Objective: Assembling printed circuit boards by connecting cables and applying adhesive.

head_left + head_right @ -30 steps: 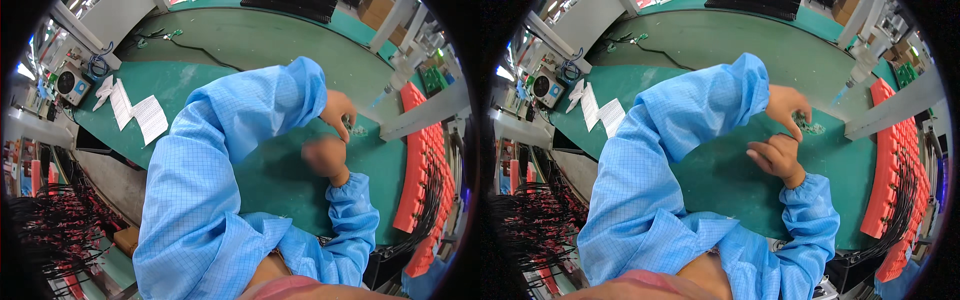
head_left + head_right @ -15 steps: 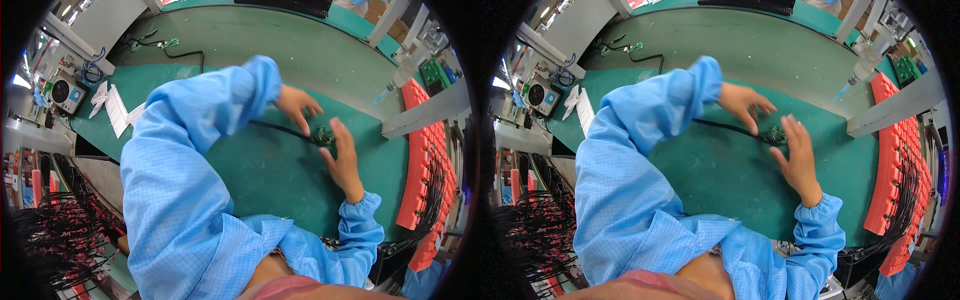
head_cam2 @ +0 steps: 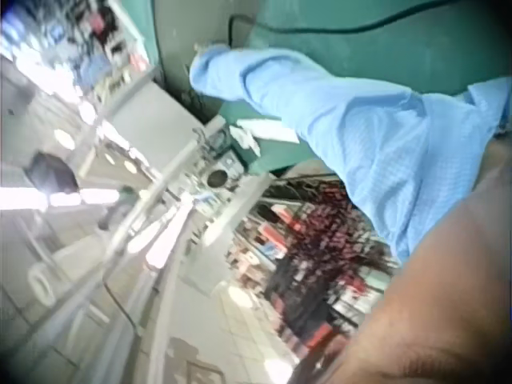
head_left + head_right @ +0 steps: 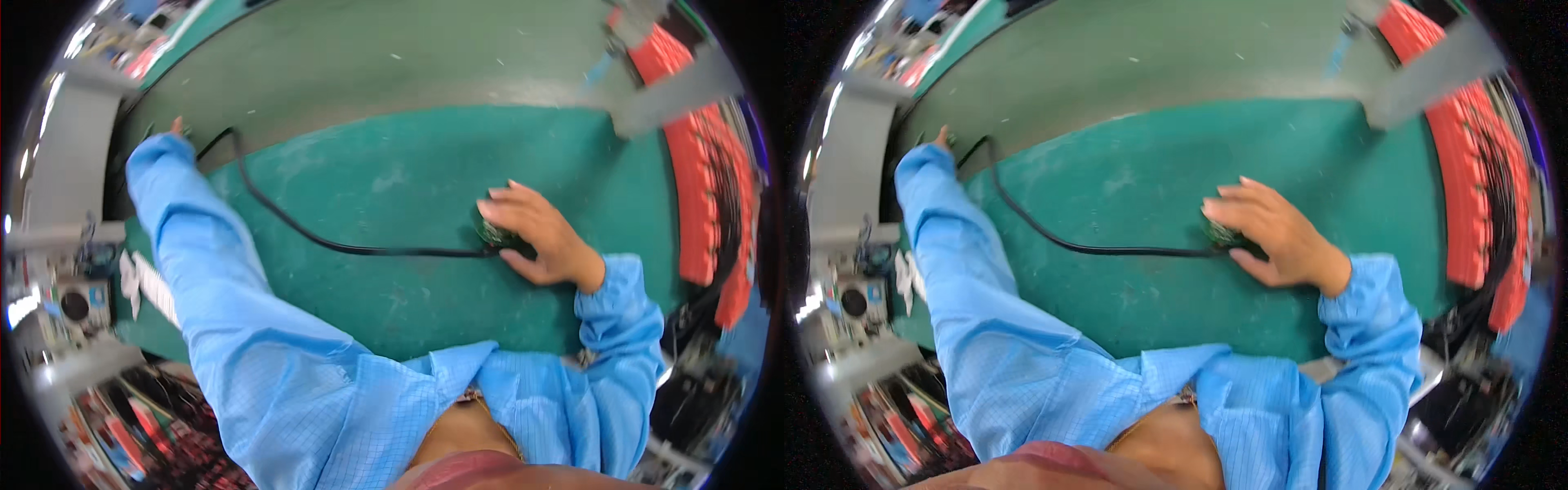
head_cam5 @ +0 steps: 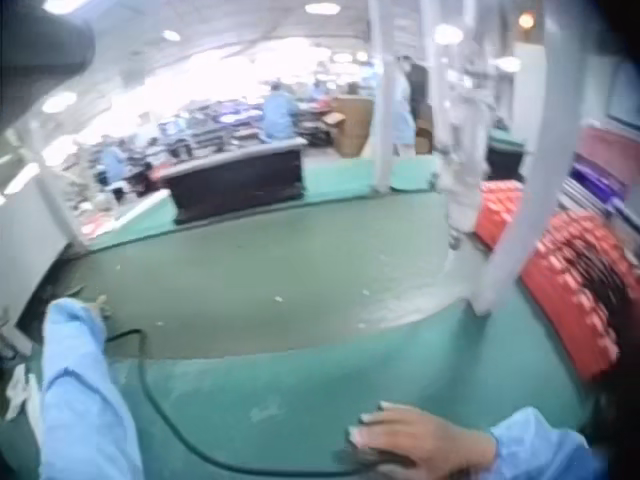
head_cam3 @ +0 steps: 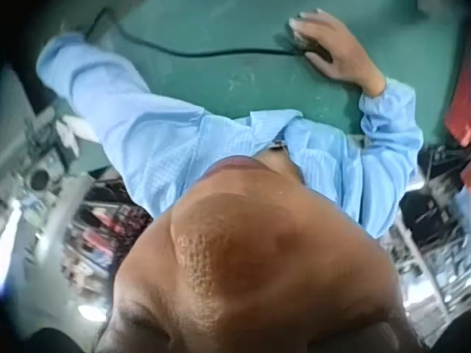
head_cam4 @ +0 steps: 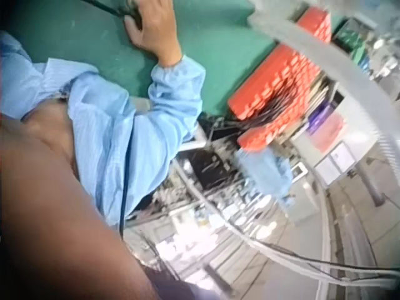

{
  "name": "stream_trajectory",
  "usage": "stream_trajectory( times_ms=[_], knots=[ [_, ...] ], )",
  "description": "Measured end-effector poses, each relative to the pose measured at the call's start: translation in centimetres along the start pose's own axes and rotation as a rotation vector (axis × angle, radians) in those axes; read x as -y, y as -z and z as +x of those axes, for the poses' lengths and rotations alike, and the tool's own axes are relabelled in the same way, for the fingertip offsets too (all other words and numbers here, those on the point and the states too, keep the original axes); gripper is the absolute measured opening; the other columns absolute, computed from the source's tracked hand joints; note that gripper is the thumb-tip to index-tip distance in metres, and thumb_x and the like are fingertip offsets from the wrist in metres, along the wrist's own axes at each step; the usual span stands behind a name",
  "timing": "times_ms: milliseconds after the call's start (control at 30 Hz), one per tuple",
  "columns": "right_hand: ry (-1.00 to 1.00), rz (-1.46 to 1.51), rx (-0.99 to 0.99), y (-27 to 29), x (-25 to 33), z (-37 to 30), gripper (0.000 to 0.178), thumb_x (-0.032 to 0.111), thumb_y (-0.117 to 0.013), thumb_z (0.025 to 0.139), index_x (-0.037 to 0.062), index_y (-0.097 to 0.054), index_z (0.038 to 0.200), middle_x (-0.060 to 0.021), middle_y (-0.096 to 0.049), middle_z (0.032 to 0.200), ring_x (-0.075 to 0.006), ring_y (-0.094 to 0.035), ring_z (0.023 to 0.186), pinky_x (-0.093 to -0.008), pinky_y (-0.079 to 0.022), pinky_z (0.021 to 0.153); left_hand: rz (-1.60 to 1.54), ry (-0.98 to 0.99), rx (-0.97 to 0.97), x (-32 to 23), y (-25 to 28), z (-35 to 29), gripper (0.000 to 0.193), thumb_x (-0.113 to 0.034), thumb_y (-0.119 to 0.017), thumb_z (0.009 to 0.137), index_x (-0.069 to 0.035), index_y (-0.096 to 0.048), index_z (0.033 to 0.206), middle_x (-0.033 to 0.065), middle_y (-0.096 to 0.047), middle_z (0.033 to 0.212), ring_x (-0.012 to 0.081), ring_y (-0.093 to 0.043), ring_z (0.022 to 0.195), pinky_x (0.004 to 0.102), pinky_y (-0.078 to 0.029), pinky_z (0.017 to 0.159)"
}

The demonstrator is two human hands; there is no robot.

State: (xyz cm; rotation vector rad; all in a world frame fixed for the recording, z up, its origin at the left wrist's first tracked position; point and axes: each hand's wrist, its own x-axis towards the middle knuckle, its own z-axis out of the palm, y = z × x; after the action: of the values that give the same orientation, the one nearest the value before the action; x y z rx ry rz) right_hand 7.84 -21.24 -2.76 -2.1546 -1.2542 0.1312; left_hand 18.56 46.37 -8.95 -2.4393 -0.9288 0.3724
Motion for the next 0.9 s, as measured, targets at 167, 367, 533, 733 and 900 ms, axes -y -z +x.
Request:
stream_trajectory(
  times_ms=[167,367,533,733,900],
  knots=[
    [0.067,-0.036,-0.212,0.5,0.6,0.0,0.065,0.002,-0.066,0.066,0.0059,-0.05,0.129,-0.0129,-0.059,0.115,-0.0313,-0.047,0.12,-0.0453,-0.035,0.104,-0.196,-0.235,-0.191,18.9,-1.1,5.7,0.042,-0.029,-0.068,0.082,-0.005,-0.059,0.116,0.0173,-0.062,0.115,0.0352,-0.057,0.109,0.0421,-0.045,0.092],
    [0.068,0.183,-0.114,-0.6,-0.9,0.4,0.069,0.002,-0.074,0.066,0.0111,-0.051,0.13,-0.0035,-0.063,0.1,-0.0257,-0.051,0.107,-0.0367,-0.039,0.093,-0.596,-0.651,-0.526,3.7,5.2,0.5,0.038,-0.031,-0.065,0.083,-0.004,-0.062,0.108,0.0163,-0.062,0.11,0.0342,-0.058,0.103,0.0389,-0.045,0.09],
    [0.257,0.092,-0.113,-0.6,0.3,-0.9,0.067,0.007,-0.077,0.066,0.0104,-0.053,0.128,-0.0037,-0.06,0.091,-0.0242,-0.051,0.091,-0.0351,-0.04,0.083,-0.984,-1.198,-0.013,-10.0,20.2,-18.2,0.025,-0.024,-0.058,0.092,-0.008,-0.059,0.111,0.0039,-0.063,0.095,0.0136,-0.06,0.091,0.0278,-0.048,0.075],
    [0.324,0.082,-0.039,-1.2,2.3,-4.1,0.058,0.029,-0.073,0.072,0.0071,-0.055,0.123,-0.0072,-0.054,0.087,-0.0256,-0.05,0.081,-0.0361,-0.044,0.071,-0.929,-1.442,0.581,-22.4,22.4,-35.6,0.025,-0.024,-0.058,0.091,-0.009,-0.057,0.112,-0.0009,-0.061,0.087,0.0063,-0.053,0.077,0.0227,-0.045,0.061],
    [0.307,0.04,-0.072,-1.0,3.0,-5.6,0.053,0.021,-0.072,0.072,0.0062,-0.057,0.12,-0.0081,-0.055,0.09,-0.0251,-0.05,0.08,-0.0375,-0.045,0.074,-0.999,-1.46,0.633,-29.2,22.9,-43.2,0.034,-0.025,-0.061,0.088,-0.01,-0.057,0.119,0.0048,-0.064,0.088,0.0117,-0.057,0.078,0.0286,-0.049,0.067]
  ],
)
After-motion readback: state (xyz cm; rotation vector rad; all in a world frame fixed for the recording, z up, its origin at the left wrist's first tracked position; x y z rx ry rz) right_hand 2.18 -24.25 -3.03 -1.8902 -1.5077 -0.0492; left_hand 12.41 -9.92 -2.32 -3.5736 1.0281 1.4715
